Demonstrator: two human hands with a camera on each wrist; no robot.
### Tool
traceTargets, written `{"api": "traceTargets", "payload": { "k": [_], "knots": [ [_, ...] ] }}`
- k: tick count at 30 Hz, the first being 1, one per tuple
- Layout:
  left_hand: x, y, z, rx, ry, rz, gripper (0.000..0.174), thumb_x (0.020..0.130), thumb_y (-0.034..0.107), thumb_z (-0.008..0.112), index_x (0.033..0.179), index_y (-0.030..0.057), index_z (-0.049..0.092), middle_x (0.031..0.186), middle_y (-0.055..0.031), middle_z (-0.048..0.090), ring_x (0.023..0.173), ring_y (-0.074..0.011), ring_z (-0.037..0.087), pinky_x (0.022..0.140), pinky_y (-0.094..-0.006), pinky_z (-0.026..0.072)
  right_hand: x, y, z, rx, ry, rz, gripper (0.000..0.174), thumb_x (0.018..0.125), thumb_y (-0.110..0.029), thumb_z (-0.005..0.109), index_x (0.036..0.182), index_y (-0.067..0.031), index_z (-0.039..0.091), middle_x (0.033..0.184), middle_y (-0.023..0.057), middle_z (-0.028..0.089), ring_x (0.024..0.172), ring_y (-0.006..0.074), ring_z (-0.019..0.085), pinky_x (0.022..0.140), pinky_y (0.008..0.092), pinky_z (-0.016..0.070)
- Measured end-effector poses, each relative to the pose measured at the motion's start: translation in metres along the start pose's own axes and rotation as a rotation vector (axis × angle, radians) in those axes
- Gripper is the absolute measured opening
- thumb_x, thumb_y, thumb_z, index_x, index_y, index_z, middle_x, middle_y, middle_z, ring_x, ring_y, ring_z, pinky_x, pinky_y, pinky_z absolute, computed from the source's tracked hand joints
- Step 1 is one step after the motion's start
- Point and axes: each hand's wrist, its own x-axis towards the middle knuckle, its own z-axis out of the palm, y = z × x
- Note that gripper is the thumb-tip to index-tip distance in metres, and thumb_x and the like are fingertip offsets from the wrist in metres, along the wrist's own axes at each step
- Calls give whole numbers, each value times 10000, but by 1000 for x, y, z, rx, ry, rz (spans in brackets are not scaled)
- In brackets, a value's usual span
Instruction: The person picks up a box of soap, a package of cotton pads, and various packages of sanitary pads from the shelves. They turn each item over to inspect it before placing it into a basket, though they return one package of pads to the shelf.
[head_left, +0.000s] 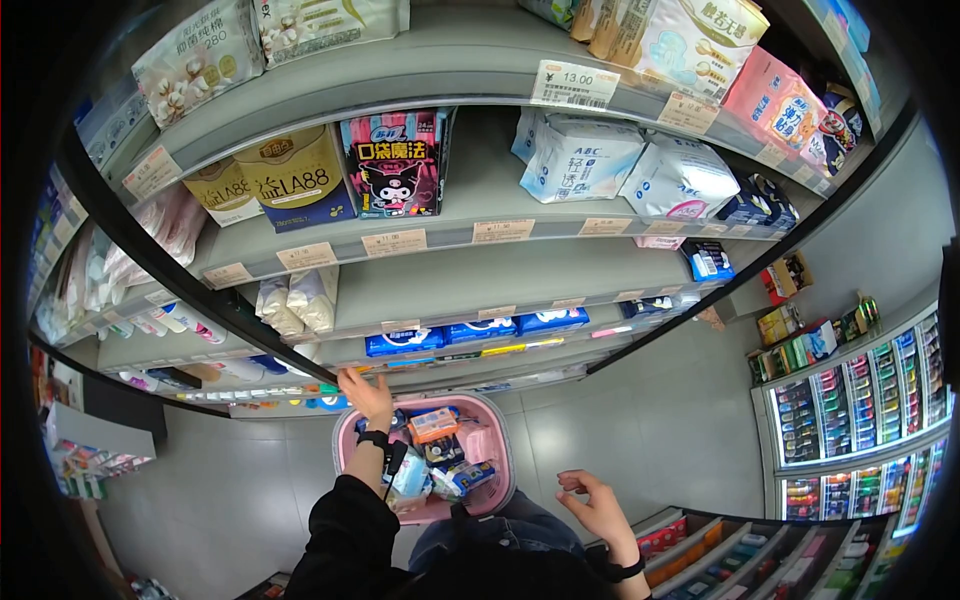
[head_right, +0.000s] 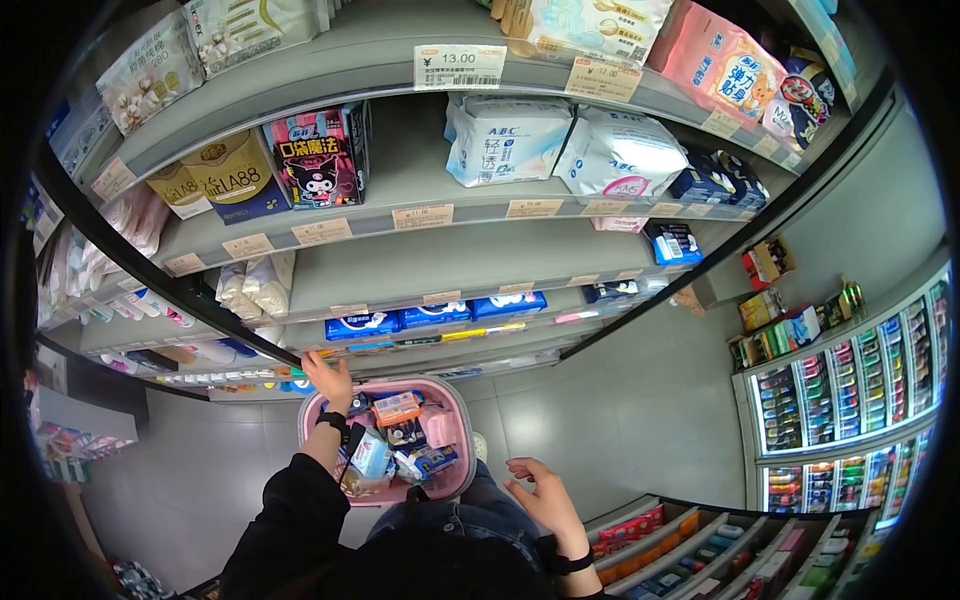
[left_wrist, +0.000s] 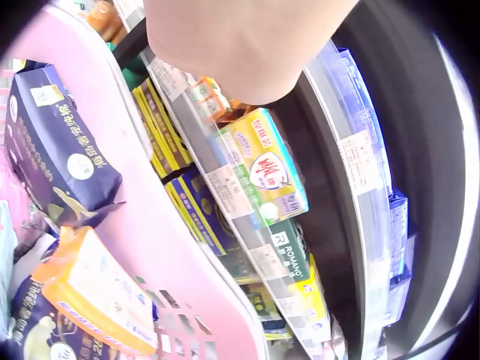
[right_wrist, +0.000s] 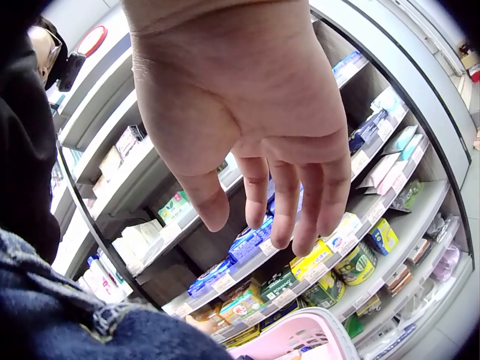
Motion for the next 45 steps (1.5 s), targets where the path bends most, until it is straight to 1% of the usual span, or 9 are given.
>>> {"api": "traceTargets", "payload": {
  "k": [7,9,12,14,16,20,32,35,45],
  "knots": [
    [27,-28,17,239,-339,325,457,731,124,655,1154,-18,556,1184,-243,552,1168,-387,485,1034,-503,334,0,-1,0,-13,-3,10,296,847,-146,692,1099,-8,623,998,130,676,913,217,655,795,319,510],
    [51,-27,29,548,-839,282,373,693,151,675,1053,56,664,1072,-182,643,1029,-384,579,982,-484,399,0,0,0,-30,-4,10,298,848,-154,692,1100,-11,624,997,130,677,913,216,655,781,316,510],
    [61,-51,54,399,-725,338,285,707,183,659,981,128,715,980,-129,685,925,-361,632,905,-484,450,-1,3,0,-44,-3,16,304,850,-167,692,1104,-15,626,995,128,678,919,213,654,760,311,509],
    [64,-47,60,471,-716,337,335,753,243,664,1077,160,687,1095,-103,666,1038,-322,614,920,-469,457,-1,3,1,-40,6,20,308,850,-173,692,1107,-16,626,994,128,679,925,211,654,753,309,509],
    [66,-46,63,510,-711,330,406,818,393,627,1156,169,649,1193,-96,630,1090,-315,604,761,-537,507,-1,3,0,-55,1,34,313,850,-176,693,1114,-21,626,996,128,679,938,208,653,731,300,505],
    [73,-46,70,465,-892,215,494,852,459,584,1272,200,586,1346,-101,547,1257,-309,494,1052,-481,371,-2,9,1,-52,0,68,316,852,-182,692,1120,-28,626,997,129,679,944,207,654,700,290,498],
    [75,-63,63,430,-1016,325,524,845,609,533,1192,232,643,1182,-125,649,1111,-341,603,929,-541,450,7,8,3,-29,-10,59,316,851,-167,684,1119,-14,615,1017,135,678,953,233,656,798,319,503],
    [72,-55,56,427,-864,408,356,855,458,562,1034,189,712,1045,-120,691,965,-335,659,806,-470,517,9,6,3,-35,-18,43,311,852,-162,681,1118,-14,615,1015,137,678,955,236,656,803,318,503],
    [77,-49,54,431,-943,380,370,844,445,574,1091,197,694,1076,-117,687,982,-338,654,825,-465,517,10,-1,0,-66,-18,35,316,852,-182,682,1113,-14,620,1001,147,675,953,243,654,789,330,511]
  ]
}}
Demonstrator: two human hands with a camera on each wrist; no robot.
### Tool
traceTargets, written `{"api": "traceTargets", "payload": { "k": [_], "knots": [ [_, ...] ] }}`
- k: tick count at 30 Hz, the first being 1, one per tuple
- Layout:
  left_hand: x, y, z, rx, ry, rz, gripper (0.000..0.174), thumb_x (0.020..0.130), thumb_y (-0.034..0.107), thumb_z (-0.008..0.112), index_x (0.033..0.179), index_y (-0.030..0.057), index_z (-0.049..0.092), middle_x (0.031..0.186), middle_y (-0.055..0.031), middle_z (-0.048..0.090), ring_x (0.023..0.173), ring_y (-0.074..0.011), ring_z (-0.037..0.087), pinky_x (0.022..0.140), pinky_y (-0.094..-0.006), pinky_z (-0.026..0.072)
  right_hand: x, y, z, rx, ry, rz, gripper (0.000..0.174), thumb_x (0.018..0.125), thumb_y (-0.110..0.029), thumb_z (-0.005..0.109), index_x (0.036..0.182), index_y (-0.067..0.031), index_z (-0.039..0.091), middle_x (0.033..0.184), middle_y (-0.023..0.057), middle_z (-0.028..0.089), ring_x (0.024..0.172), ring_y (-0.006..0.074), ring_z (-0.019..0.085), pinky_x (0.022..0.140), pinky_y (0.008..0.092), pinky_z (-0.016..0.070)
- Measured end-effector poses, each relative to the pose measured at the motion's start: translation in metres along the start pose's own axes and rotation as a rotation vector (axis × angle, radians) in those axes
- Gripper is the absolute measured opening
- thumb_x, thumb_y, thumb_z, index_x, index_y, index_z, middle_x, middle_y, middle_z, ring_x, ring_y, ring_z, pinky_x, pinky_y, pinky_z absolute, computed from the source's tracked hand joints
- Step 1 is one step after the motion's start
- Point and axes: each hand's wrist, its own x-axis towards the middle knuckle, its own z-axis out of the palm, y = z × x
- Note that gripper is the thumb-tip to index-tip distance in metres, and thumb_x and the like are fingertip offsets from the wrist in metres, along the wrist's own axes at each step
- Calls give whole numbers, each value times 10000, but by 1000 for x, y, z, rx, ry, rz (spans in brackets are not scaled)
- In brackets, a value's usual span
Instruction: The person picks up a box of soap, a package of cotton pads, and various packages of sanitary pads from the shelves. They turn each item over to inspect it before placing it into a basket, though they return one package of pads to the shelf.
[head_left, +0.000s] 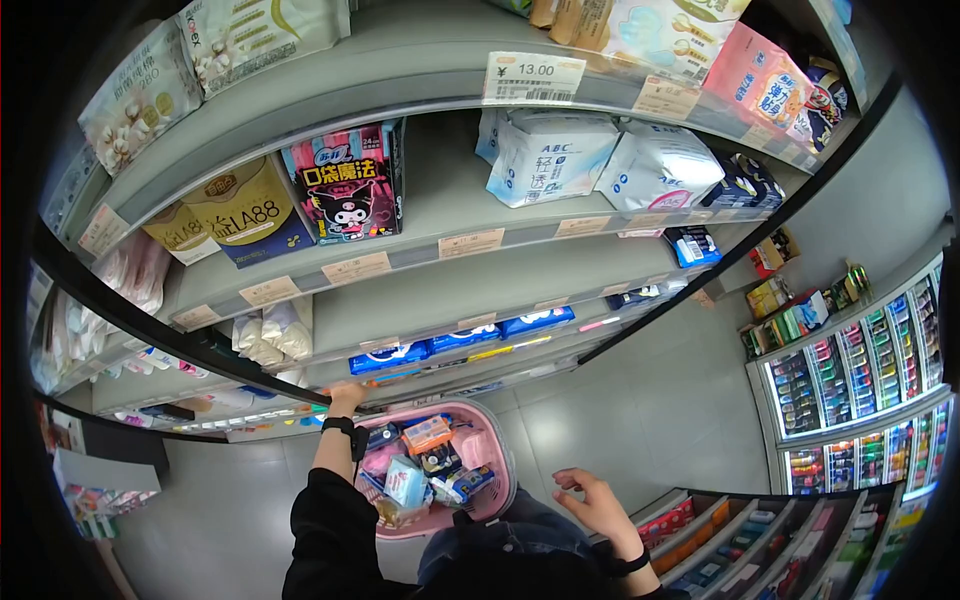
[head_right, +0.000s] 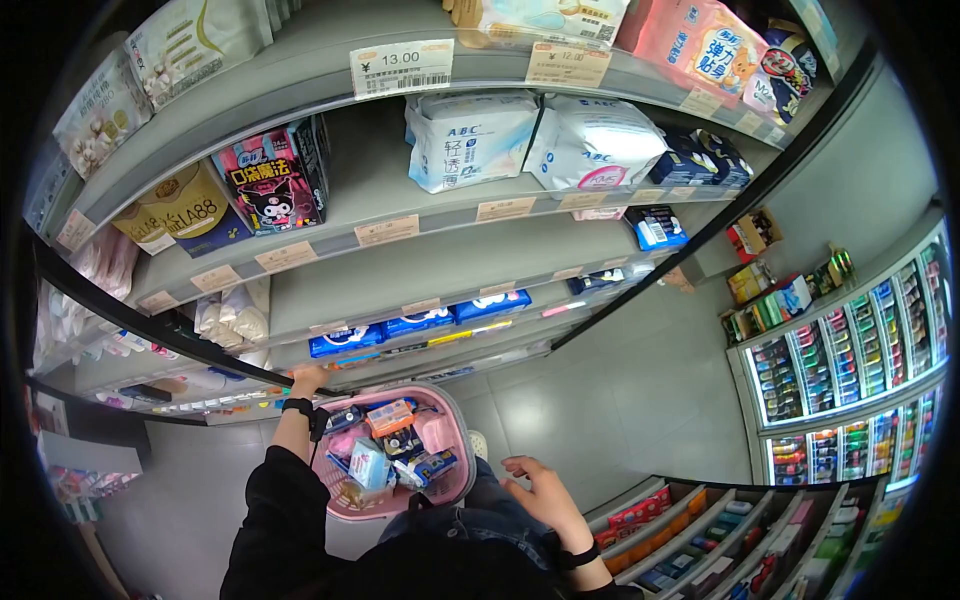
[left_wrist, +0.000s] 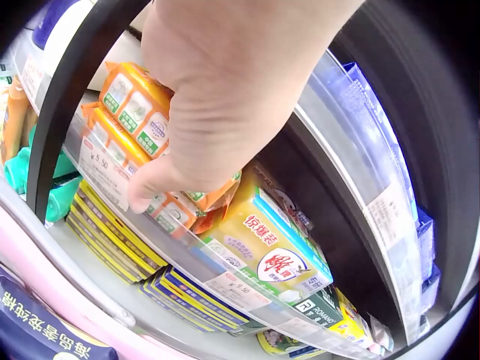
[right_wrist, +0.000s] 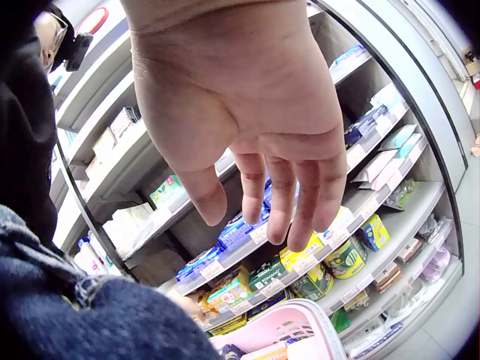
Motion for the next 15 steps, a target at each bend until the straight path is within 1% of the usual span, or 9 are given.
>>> {"api": "traceTargets", "payload": {
  "k": [2,3,5,6,9,11,12,13,15],
  "knots": [
    [0,0,0,-4,-57,-50,485,839,559,575,1135,188,675,1162,-127,655,1092,-321,618,893,-449,495,-2,0,-1,-13,-4,6,317,852,-183,682,1112,-13,620,999,149,674,953,245,653,793,331,510],
    [-1,0,1,-4,-56,-49,485,839,559,575,1135,188,675,1162,-127,655,1092,-321,618,893,-449,495,-3,1,-1,-9,2,-2,318,849,-177,683,1113,-12,620,999,150,673,955,249,652,801,332,508],
    [-5,1,3,-10,57,-20,435,825,479,608,1098,151,689,1098,-150,673,1000,-344,649,855,-449,511,-5,1,-1,-6,7,-12,318,847,-171,684,1114,-10,619,998,152,672,957,253,651,810,333,506],
    [-7,2,3,-10,58,-21,435,825,479,608,1098,151,689,1098,-150,673,1000,-344,649,855,-449,511,-6,1,-1,2,9,-9,320,846,-169,684,1115,-9,619,1000,154,671,958,257,650,818,336,505],
    [-27,14,-2,55,15,-114,394,769,351,673,1109,152,680,1096,-166,670,1046,-356,618,925,-527,449,-8,2,0,7,10,-25,325,844,-167,684,1119,-8,616,1004,157,670,959,263,649,827,341,503],
    [-53,29,-11,46,217,-92,428,723,281,697,1069,29,672,1163,-231,608,1159,-374,519,1051,-487,350,-7,0,-1,3,11,-45,328,844,-169,685,1120,-8,615,1006,157,670,961,264,648,828,343,503],
    [-65,37,-11,-62,245,-118,567,693,190,722,1203,0,565,1363,-253,430,1331,-399,324,1122,-526,220,-7,-2,-1,3,5,-46,330,845,-169,683,1124,-8,613,1010,157,669,964,264,648,830,344,502],
    [-79,45,-9,-62,241,-119,567,693,190,722,1203,0,565,1363,-253,430,1331,-399,324,1122,-526,220,-8,-4,-1,3,-1,-46,331,847,-169,682,1127,-8,611,1013,156,669,966,265,647,832,346,502],
    [-111,59,-5,-337,587,20,676,679,112,726,1291,7,461,1439,-249,295,1379,-430,229,1129,-536,212,-9,-6,-2,-1,-1,-31,319,851,-169,682,1125,-19,616,1014,131,678,967,238,646,818,329,496]
  ]
}}
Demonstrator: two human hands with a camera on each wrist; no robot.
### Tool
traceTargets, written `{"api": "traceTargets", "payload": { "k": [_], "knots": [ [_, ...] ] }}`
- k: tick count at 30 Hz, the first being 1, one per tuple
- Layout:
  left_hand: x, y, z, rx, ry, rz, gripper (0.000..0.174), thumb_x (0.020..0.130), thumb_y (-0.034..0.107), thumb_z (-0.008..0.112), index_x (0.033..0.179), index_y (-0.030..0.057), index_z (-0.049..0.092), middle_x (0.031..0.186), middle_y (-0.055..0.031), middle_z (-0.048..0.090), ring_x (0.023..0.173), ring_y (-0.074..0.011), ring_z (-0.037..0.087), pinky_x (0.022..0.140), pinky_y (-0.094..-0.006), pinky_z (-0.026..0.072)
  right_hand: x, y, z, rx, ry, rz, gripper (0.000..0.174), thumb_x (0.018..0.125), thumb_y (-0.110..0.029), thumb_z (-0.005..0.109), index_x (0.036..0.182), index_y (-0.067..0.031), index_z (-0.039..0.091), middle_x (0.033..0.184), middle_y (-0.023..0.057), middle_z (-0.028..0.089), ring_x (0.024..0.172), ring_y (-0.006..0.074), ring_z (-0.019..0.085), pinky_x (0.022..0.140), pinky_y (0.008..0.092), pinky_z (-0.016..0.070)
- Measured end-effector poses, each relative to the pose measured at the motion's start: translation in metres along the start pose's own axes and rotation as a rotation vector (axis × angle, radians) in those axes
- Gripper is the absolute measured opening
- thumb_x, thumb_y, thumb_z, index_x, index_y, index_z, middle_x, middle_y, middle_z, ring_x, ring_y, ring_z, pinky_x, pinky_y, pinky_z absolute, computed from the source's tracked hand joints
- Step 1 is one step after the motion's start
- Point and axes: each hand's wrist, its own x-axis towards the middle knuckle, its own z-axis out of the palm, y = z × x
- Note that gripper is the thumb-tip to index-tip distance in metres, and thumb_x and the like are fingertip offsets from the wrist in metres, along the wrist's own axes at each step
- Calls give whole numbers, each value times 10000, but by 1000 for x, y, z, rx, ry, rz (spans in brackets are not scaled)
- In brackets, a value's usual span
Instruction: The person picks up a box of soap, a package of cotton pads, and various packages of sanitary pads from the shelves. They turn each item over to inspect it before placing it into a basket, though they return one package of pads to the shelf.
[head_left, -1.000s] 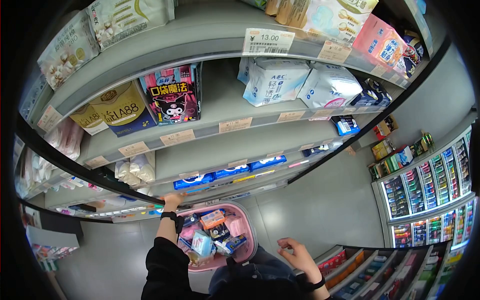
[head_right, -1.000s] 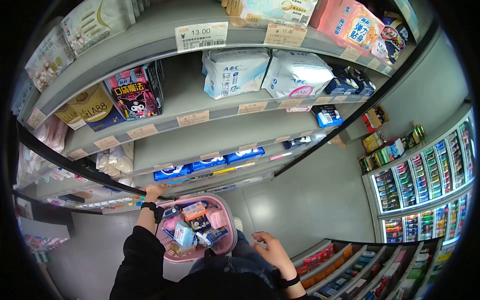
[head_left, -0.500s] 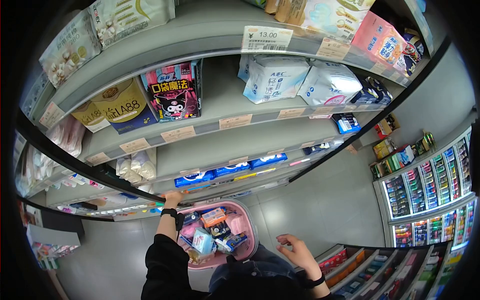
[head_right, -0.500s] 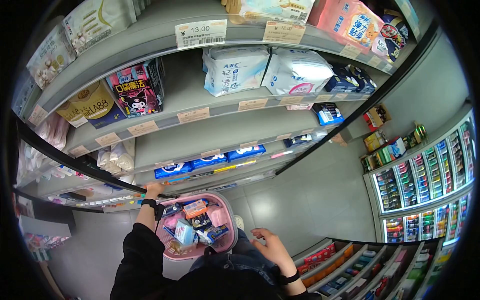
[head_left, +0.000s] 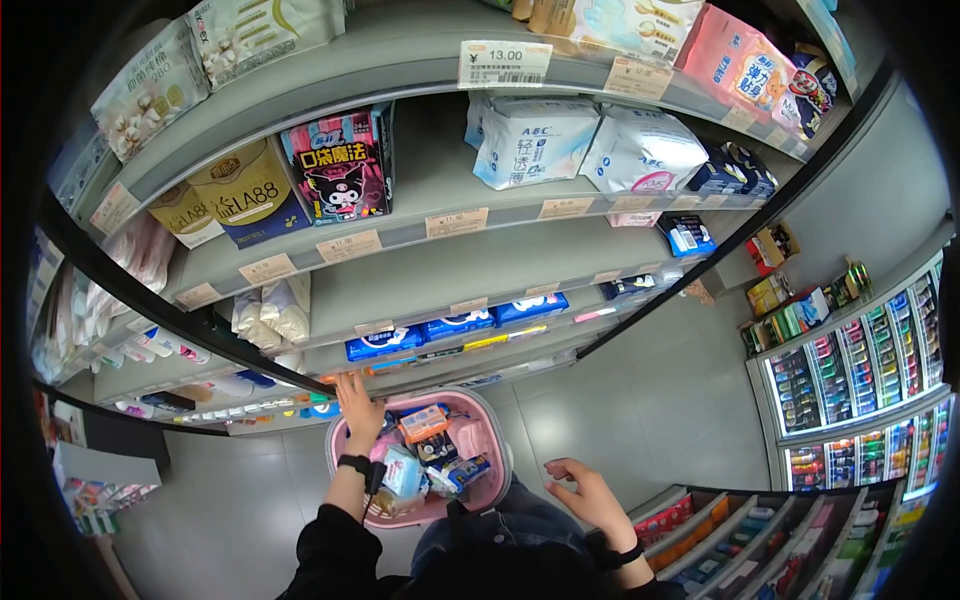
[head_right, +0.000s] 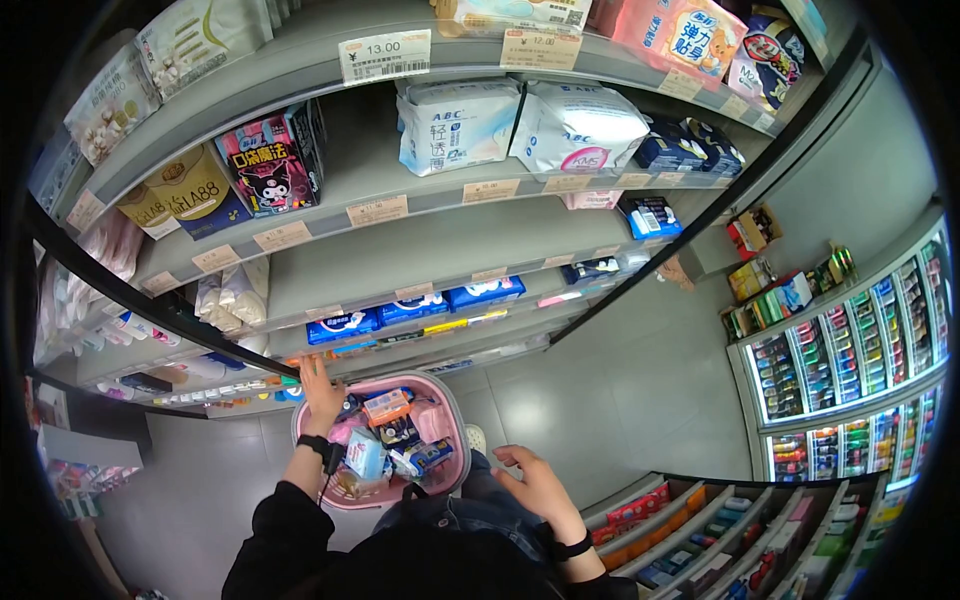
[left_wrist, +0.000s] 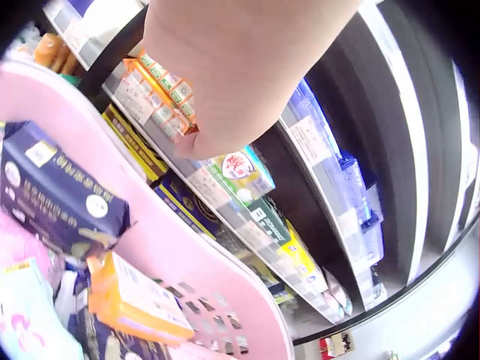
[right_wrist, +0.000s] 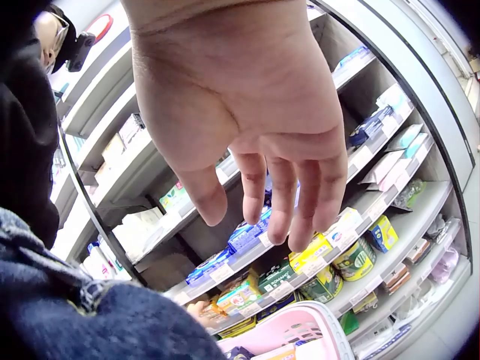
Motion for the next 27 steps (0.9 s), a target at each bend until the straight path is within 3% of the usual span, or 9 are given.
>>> {"api": "traceTargets", "payload": {
  "k": [4,8,10,16,20,22,23,26,27],
  "knots": [
    [-55,-8,15,-228,-7,-157,661,654,28,713,1272,28,478,1416,-273,295,1363,-459,238,1109,-522,263,0,6,2,9,0,-29,310,856,-175,679,1125,-35,620,1018,102,687,971,205,645,775,308,490],
    [-101,-15,23,-326,-26,-217,460,658,44,705,1098,32,574,1249,-251,453,1184,-439,426,1028,-486,357,0,4,0,13,-10,-22,310,860,-186,677,1128,-40,620,1020,97,686,973,202,644,756,306,488],
    [-119,-18,26,-310,-21,-215,387,656,60,711,1026,40,601,1152,-241,514,1135,-427,457,996,-479,375,1,2,-1,34,-28,-46,332,846,-159,682,1129,-2,606,1003,164,665,961,262,637,837,348,496],
    [-152,-26,47,-266,-129,-149,316,667,99,722,956,56,603,1025,-223,577,1019,-403,531,890,-461,442,-1,-4,-4,36,-26,-44,332,845,-157,685,1128,-2,606,994,161,666,954,256,636,835,347,497],
    [-157,-11,65,-373,-478,-176,332,680,195,750,924,19,611,957,-205,627,900,-388,615,805,-417,507,-1,4,-5,38,-28,-53,332,845,-158,685,1129,-5,607,999,160,667,960,258,636,831,349,498],
    [-151,20,55,-474,-565,-407,458,699,251,755,1005,-44,586,1035,-246,639,989,-386,623,867,-432,498,-2,5,-6,35,-24,-46,332,847,-158,682,1131,-5,606,1009,159,668,967,260,637,829,351,499],
    [-149,18,64,-552,-611,-410,618,687,347,766,1061,-87,535,962,-236,659,993,-358,638,857,-431,498,-3,4,-7,36,-23,-47,332,847,-158,682,1131,-5,606,1009,159,668,967,260,637,829,351,499],
    [-148,8,104,-392,-637,-598,681,688,329,761,1129,-102,472,1015,-254,632,997,-345,637,841,-417,512,-5,3,-10,27,-15,-17,333,849,-160,679,1132,-2,605,1018,157,668,971,262,638,833,353,500],
    [-145,-1,127,-409,-754,-740,631,715,275,741,1168,-59,455,1117,-244,586,1066,-324,601,846,-477,511,-6,7,-9,25,0,-38,321,853,-171,681,1130,-22,612,1015,130,677,962,234,640,813,338,493]
  ]
}}
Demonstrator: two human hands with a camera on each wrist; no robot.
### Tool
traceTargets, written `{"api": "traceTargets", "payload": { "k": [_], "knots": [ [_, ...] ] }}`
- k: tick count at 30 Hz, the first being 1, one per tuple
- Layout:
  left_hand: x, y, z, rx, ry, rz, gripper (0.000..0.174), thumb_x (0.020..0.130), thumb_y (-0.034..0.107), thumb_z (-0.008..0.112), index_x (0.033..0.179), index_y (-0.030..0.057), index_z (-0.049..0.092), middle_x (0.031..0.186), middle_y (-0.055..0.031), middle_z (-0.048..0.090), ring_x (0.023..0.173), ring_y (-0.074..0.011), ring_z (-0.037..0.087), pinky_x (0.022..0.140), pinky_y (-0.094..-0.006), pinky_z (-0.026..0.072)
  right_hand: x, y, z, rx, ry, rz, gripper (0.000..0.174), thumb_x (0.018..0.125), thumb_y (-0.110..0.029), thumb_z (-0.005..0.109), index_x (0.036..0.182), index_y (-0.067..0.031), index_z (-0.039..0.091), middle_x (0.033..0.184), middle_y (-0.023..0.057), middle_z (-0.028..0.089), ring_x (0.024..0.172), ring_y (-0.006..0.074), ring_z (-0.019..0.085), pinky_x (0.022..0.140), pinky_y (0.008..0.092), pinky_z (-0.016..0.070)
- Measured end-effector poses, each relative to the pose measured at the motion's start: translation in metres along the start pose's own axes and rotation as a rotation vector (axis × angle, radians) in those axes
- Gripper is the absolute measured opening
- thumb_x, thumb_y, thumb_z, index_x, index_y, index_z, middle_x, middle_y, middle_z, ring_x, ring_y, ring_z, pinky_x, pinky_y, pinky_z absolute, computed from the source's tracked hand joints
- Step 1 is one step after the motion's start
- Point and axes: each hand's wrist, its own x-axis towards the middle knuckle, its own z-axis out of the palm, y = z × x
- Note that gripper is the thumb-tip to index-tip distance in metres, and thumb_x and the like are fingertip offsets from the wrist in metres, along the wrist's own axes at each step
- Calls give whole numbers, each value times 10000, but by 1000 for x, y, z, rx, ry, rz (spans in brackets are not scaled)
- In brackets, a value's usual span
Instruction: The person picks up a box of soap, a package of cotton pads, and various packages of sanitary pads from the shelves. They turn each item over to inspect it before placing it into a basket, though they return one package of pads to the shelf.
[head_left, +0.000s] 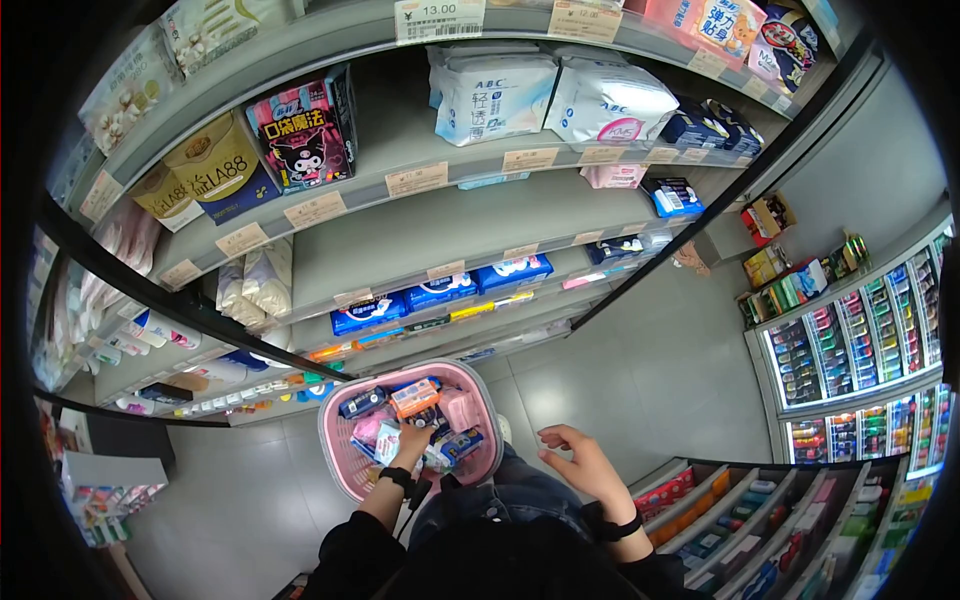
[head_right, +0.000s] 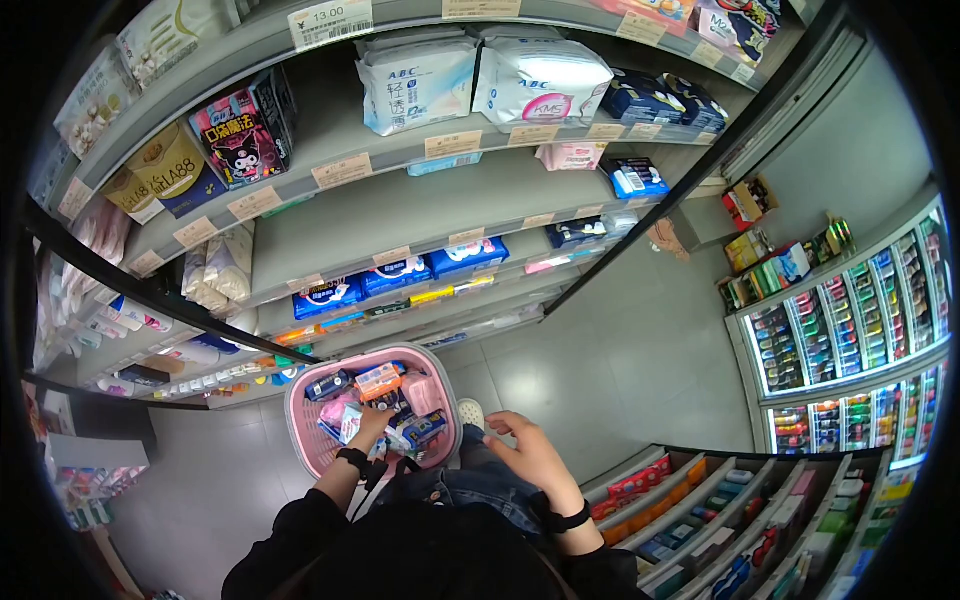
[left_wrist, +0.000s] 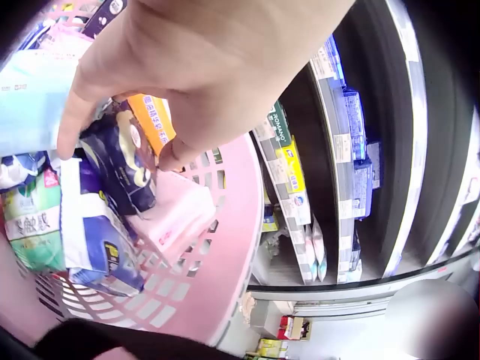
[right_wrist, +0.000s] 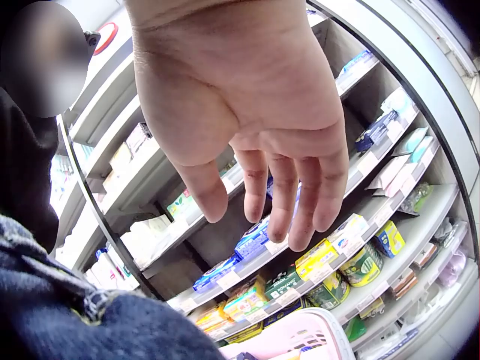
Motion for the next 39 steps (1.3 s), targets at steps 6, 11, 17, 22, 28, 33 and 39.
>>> {"api": "traceTargets", "payload": {
  "k": [6,11,17,22,28,33,39],
  "knots": [
    [25,-4,23,-544,15,-166,548,773,182,710,1213,37,418,1214,-189,531,1108,-327,523,829,-561,465,-4,1,-5,6,32,-8,310,857,-181,682,1127,-41,620,1013,104,684,949,203,642,798,320,488],
    [-7,39,1,-578,127,-341,482,766,299,767,1102,49,528,893,-101,598,757,-256,588,657,-393,505,-3,5,-8,-6,26,-25,305,858,-175,680,1128,-44,621,1013,99,681,943,201,637,808,316,487],
    [-22,38,-48,-860,-182,-397,345,769,306,765,1025,167,581,901,-56,558,758,-229,537,687,-390,498,5,1,-9,18,-2,-39,306,856,-176,684,1128,-50,624,1011,90,679,939,195,634,812,312,484],
    [-106,61,-105,-484,-447,25,430,781,247,712,1112,-10,613,968,-81,663,791,-204,658,634,-312,557,15,-2,-6,8,-41,-113,314,851,-168,699,1130,-46,622,996,81,665,949,190,630,818,310,487],
    [-216,158,-152,-594,-492,545,572,784,79,675,1327,4,508,1180,-80,598,1080,-152,552,942,-275,416,29,-27,-4,187,-117,-130,632,837,-133,716,1382,-75,401,1214,134,561,1002,220,592,851,346,490],
    [-282,212,-160,-670,-569,676,519,788,35,665,1288,46,522,1242,-69,565,1130,-154,529,951,-277,414,35,-62,-7,542,-309,-187,883,807,-44,730,1490,-115,174,1280,167,482,1101,211,547,915,332,474],
    [-295,220,-147,-729,-476,767,415,881,36,625,1271,49,485,1178,-64,553,1103,-124,510,913,-273,435,30,-78,-7,679,-222,-221,915,791,48,686,1501,-120,133,1301,170,461,1149,204,526,939,324,461]
  ]
}}
